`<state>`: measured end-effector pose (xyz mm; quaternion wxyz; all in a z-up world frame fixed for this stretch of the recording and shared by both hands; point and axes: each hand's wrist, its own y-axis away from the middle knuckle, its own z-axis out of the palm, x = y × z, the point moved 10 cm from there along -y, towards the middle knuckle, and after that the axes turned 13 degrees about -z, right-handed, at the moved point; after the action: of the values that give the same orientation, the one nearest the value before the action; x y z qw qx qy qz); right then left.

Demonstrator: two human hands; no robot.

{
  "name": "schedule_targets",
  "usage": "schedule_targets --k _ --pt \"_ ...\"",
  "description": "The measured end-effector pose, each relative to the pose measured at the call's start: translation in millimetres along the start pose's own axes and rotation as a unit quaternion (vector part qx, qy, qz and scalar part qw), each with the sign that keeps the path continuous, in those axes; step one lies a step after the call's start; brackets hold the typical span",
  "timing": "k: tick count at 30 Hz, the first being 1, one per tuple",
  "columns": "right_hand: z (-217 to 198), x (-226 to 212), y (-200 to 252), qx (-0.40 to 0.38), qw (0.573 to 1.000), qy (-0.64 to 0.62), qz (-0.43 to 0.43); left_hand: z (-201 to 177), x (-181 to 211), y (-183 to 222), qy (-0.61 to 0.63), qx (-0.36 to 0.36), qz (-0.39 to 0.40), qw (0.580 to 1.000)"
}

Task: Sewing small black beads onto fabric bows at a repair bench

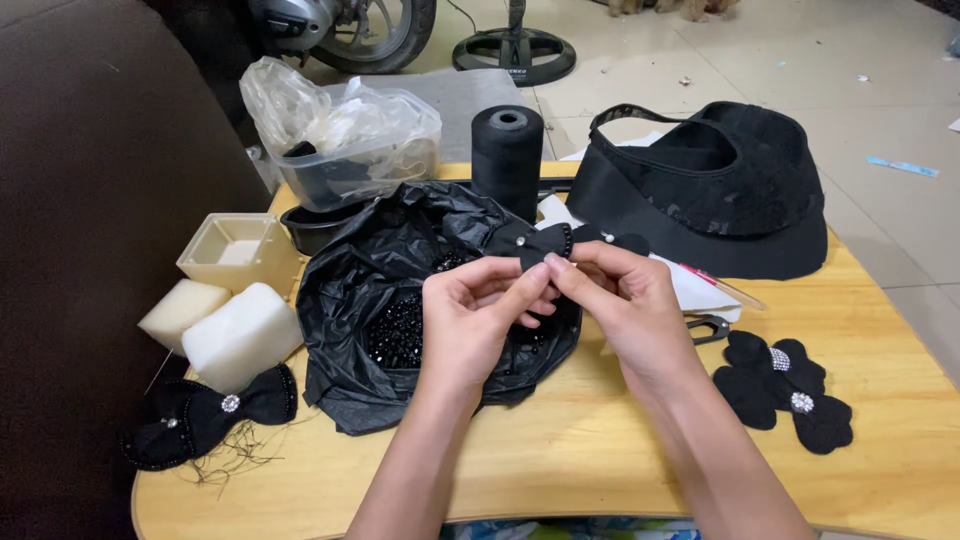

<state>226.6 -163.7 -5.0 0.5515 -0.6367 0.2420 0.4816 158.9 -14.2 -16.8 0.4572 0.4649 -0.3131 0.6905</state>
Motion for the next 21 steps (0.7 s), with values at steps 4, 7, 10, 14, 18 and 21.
schedule_targets --k 4,7,10,14,18,21 --pt "-1 2 1 -0.005 1.0 -0.003 0.009 4 3 3 -0.005 -0.003 -0.02 1.0" --pt "0 -2 1 -0.003 1.0 0.002 0.01 3 2 2 -0.009 0.0 -0.028 1.0" --pt "0 -3 1 -0.009 1.0 0.008 0.015 0 1 1 -0.027 0.008 -0.032 0.999" --pt "10 -15 5 -0.036 0.998 -0.023 0.048 -9 5 0 -0.045 0.054 -0.065 0.995" --pt "15 -9 7 -0.074 0.996 -0.03 0.05 -7 10 1 0.012 0.015 -0.107 0.994" --pt "17 -7 7 -0.091 0.994 -0.029 0.057 -12 21 -8 0.007 -0.034 -0.068 0.997"
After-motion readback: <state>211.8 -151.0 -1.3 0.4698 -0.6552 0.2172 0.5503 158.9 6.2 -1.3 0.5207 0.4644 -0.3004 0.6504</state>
